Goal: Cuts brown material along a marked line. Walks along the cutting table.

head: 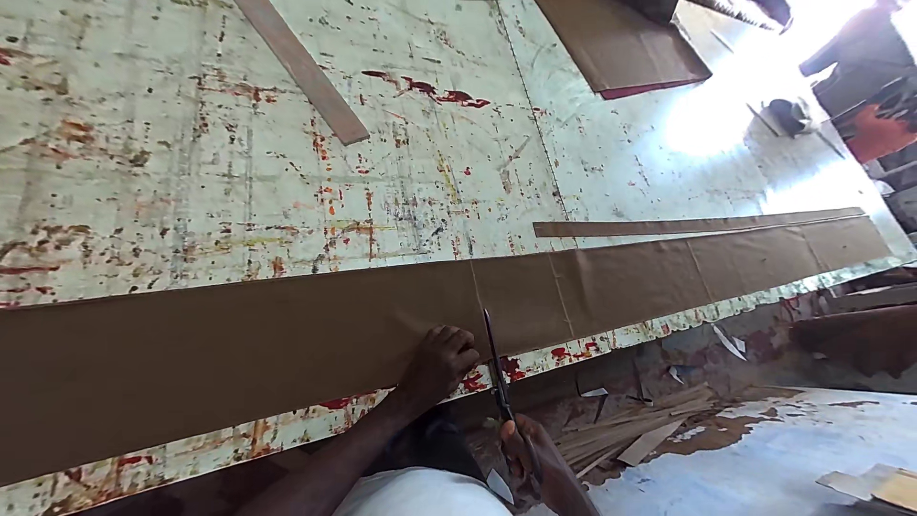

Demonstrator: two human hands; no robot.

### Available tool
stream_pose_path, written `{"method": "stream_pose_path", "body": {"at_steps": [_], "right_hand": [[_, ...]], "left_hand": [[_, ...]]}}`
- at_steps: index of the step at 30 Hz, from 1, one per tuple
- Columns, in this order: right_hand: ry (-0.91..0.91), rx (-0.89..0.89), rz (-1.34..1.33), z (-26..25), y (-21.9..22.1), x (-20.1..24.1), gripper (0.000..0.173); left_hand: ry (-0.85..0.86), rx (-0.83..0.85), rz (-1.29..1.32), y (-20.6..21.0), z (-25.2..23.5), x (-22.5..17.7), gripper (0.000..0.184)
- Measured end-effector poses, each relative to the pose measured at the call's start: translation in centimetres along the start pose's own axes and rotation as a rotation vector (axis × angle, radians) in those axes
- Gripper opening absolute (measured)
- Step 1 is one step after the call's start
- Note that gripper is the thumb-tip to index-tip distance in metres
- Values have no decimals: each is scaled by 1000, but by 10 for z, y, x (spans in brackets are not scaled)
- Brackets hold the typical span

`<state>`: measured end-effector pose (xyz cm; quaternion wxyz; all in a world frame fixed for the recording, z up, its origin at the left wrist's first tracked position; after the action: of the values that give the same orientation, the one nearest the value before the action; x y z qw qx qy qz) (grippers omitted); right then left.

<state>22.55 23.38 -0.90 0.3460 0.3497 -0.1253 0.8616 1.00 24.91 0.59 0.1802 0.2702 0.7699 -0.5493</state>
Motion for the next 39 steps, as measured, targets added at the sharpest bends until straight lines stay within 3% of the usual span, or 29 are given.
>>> {"method": "stream_pose_path", "body": {"at_steps": [6,12,17,34,39], "right_hand": [[-30,-9,-71,-7,0,2,58],[-1,36,-19,-21,0,27,62],[-18,-27,-57,-38,-3,28,53],[-6,12,-5,-56,2,65,52],[-16,-21,-9,-73,0,79,50]], "left_hand": [[-27,6,29,3,1,5,17],[-45,17,39,2,0,6,16],[-61,60,37,6,-2,9,18],[-83,100,54,10,-3,10,13],[-93,101,88,11,-3,12,20]]}}
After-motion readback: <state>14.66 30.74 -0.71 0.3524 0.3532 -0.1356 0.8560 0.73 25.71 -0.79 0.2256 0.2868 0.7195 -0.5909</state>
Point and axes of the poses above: each hand's wrist, its own z-axis away from the middle knuckle, its own y-axis out of the palm, x = y × z, the point moved 8 cm from there along -z, towards the middle knuckle, and after that the axes turned 7 degrees about z, right-handed, at the moved point
